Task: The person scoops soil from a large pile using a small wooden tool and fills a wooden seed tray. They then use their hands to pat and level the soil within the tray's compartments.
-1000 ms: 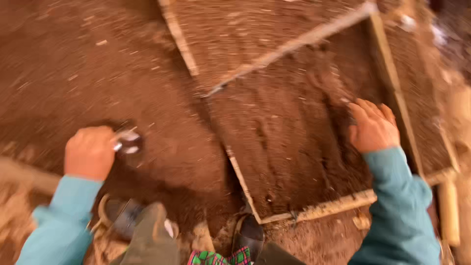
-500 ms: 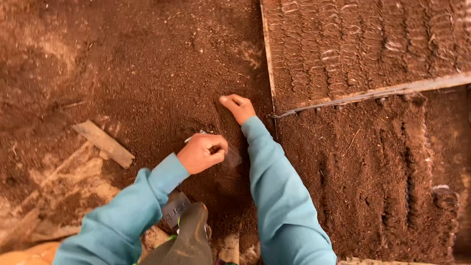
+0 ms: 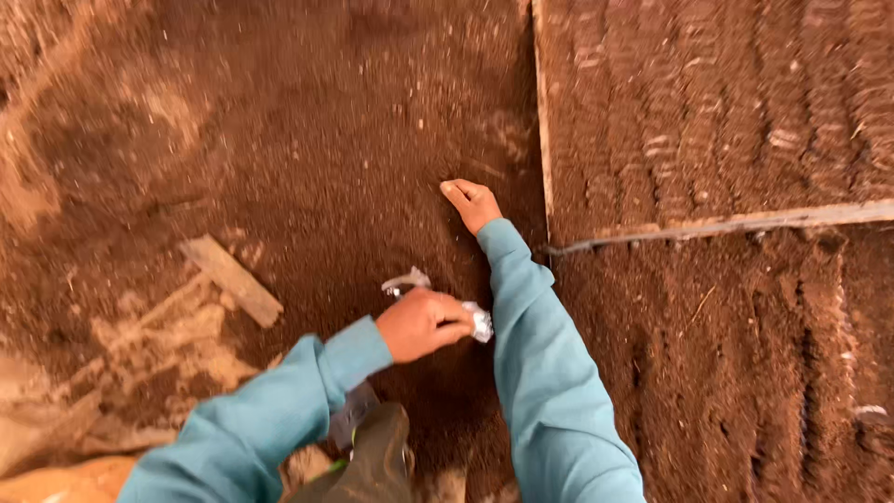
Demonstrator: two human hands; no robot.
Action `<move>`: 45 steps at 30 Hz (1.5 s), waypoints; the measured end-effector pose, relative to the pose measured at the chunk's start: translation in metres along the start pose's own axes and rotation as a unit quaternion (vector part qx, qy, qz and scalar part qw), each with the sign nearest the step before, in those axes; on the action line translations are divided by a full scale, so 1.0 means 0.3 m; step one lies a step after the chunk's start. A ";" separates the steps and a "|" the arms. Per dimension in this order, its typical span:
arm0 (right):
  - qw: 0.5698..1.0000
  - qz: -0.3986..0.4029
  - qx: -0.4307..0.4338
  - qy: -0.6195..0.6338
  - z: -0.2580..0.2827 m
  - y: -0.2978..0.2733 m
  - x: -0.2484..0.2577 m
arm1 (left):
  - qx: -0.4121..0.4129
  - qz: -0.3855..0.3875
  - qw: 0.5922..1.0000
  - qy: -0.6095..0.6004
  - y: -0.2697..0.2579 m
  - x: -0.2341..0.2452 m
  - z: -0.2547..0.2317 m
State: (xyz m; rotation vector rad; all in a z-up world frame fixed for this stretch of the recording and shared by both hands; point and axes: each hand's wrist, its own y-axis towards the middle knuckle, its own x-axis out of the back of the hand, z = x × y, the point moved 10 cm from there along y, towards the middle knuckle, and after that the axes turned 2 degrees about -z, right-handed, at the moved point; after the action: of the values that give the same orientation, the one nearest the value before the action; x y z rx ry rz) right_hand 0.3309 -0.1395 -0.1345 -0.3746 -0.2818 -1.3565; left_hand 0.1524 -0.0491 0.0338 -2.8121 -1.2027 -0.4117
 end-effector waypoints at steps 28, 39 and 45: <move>0.812 -0.164 -0.442 0.346 0.280 -0.713 0.289 | -0.217 0.064 0.903 0.365 -0.033 -0.268 -0.120; 0.941 -0.035 -0.319 0.110 -0.090 -0.730 0.154 | -0.178 0.071 0.910 0.369 -0.030 -0.251 -0.201; 0.916 0.055 -0.158 -0.365 -0.066 -0.772 0.132 | -0.177 0.079 0.911 0.363 -0.030 -0.313 -0.002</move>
State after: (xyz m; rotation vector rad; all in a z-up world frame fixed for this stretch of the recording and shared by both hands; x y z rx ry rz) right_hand 0.1110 -0.2223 -0.1136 -1.1598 -0.6488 -1.1040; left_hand 0.0837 -0.1090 0.0092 -2.5433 -0.7747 -1.6132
